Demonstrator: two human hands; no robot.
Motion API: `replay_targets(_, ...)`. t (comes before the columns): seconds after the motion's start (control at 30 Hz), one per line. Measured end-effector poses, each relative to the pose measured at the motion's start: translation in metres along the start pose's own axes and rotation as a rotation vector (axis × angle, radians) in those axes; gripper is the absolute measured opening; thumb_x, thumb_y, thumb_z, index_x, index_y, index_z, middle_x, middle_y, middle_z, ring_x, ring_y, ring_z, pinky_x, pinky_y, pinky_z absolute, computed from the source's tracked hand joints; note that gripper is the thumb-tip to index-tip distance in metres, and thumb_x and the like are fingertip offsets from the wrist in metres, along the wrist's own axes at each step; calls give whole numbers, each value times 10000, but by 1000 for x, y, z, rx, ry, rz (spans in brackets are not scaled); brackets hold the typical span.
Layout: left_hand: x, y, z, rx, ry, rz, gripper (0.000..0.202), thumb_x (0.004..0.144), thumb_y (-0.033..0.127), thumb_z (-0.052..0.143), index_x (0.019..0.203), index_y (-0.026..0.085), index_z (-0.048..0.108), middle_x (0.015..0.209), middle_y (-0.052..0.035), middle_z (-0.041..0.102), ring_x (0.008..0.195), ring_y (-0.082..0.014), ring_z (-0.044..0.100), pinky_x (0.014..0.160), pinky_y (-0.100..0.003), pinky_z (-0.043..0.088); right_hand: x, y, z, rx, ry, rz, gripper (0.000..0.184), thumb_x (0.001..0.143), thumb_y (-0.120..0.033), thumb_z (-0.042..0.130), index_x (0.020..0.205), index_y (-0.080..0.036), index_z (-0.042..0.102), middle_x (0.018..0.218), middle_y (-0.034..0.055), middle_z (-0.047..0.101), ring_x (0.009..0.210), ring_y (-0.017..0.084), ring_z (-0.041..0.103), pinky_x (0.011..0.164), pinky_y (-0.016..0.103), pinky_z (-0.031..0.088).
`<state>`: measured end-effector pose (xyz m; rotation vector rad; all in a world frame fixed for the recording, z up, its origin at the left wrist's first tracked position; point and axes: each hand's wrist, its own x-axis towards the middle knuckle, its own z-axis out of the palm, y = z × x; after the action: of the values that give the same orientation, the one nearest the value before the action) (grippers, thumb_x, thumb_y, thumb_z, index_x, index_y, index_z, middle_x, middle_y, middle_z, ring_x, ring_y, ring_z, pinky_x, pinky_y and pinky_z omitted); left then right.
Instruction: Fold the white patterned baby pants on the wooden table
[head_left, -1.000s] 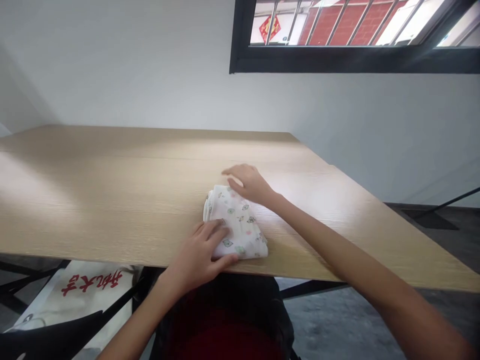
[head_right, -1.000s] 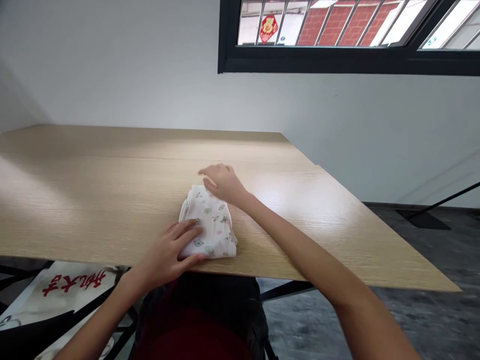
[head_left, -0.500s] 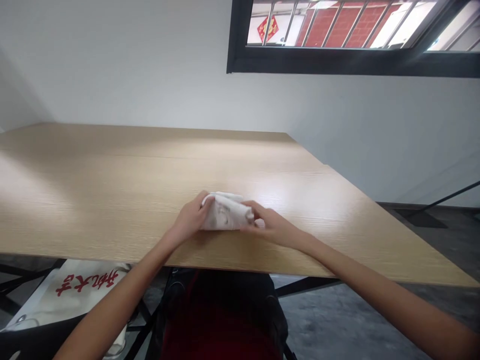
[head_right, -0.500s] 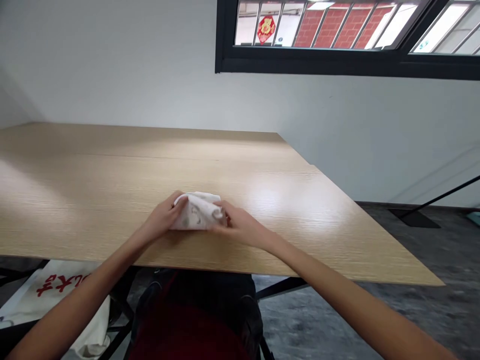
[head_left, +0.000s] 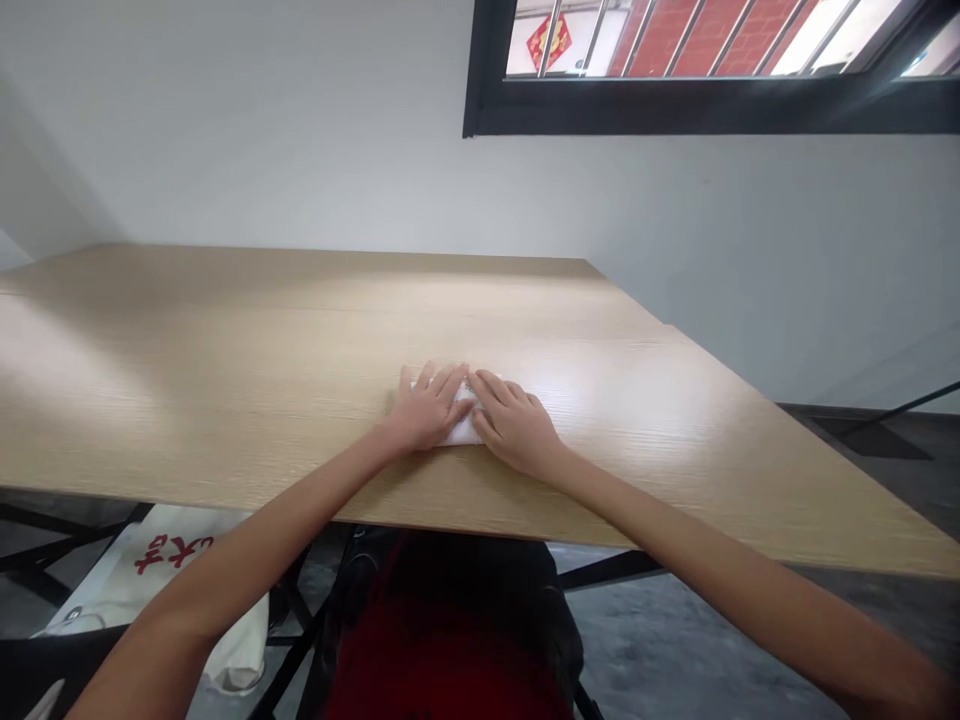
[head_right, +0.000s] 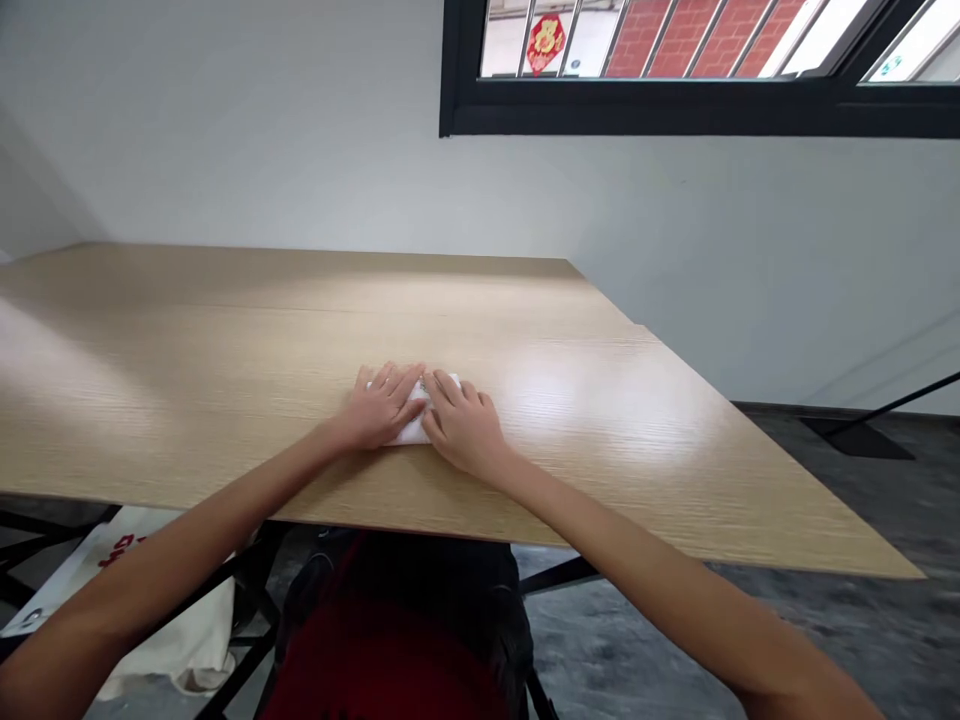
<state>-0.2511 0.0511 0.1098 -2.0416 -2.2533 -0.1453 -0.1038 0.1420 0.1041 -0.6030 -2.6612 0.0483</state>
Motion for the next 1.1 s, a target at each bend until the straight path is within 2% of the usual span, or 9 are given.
replay_targets(0.1, -11, -22, -5, -6, -48, -128, 528, 943, 434, 266, 1377, 137, 309, 1428, -132, 318, 1306, -345, 258, 1028, -569, 210, -18, 18, -13, 241, -73, 32, 415, 910, -317, 325, 1272, -146, 434, 1308, 128, 438, 1138, 248, 461, 896, 380, 435)
replay_targets(0.23, -8, -38, -22, -98, 17, -278, 458, 935, 381, 303, 1268, 98, 436, 1366, -200, 370, 1272, -420, 258, 969, -660, 166, -57, 4, -28, 369, 135, 177, 262, 891, -274, 353, 1010, -183, 567, 1044, 94, 564, 979, 228, 542, 846, 368, 458)
replay_targets(0.4, 5, -14, -28, -263, -45, -125, 281, 937, 281, 319, 1071, 191, 549, 1069, -53, 603, 984, -178, 552, 872, -288, 419, -65, -36, -10, 295, 89, 126, 304, 853, -219, 393, 1106, -147, 544, 1104, 116, 557, 1027, 270, 479, 902, 434, 409)
replay_targets(0.5, -19, 13, -21, -256, -21, -257, 283, 940, 240, 278, 1021, 104, 512, 968, -128, 595, 869, -214, 573, 760, -310, 450, -47, -36, -4, 266, 23, 224, 342, 862, -253, 388, 1142, -107, 520, 1156, 147, 530, 1050, 295, 451, 932, 469, 378)
replay_targets(0.63, -65, 39, -15, -338, 83, -472, 229, 932, 276, 328, 1031, 125, 470, 972, -135, 574, 862, -242, 572, 719, -333, 454, -33, -28, -13, 287, -131, 234, 370, 890, -256, 341, 1193, -116, 501, 1210, 125, 512, 1079, 302, 428, 955, 480, 356)
replay_targets(0.73, -79, 36, -12, -421, 213, -525, 263, 944, 256, 263, 1022, 150, 490, 971, -121, 580, 909, -236, 559, 781, -353, 450, -36, -30, -19, 336, -136, 230, 398, 891, -268, 354, 1242, -118, 466, 1255, 126, 481, 1124, 295, 410, 972, 474, 355)
replay_targets(0.83, -75, 27, -7, -217, 237, -606, 308, 936, 273, 270, 1022, 121, 523, 1098, -181, 540, 1017, -292, 498, 870, -460, 398, -38, -39, -20, 407, -80, 116, 449, 879, -302, 408, 1311, -177, 405, 1342, 111, 392, 1225, 275, 341, 1003, 455, 346)
replay_targets(0.97, -61, 36, -2, -257, 60, -392, 339, 922, 284, 315, 1184, 130, 464, 1305, -178, 421, 1185, -315, 381, 964, -534, 288, -41, -52, -22, 457, -157, -84, 591, 802, -256, 516, 1363, -279, 333, 1470, 58, 121, 1345, 279, 121, 1047, 451, 299)
replay_targets(1.1, -44, 79, -4, -729, 87, -100, 316, 934, 355, 313, 1168, 197, 454, 1084, -80, 580, 1039, -229, 511, 943, -420, 361, -82, -38, -41, 411, -15, 219, 696, 793, -318, 512, 1413, -286, 199, 1443, 110, 111, 1315, 325, 218, 954, 481, 416)
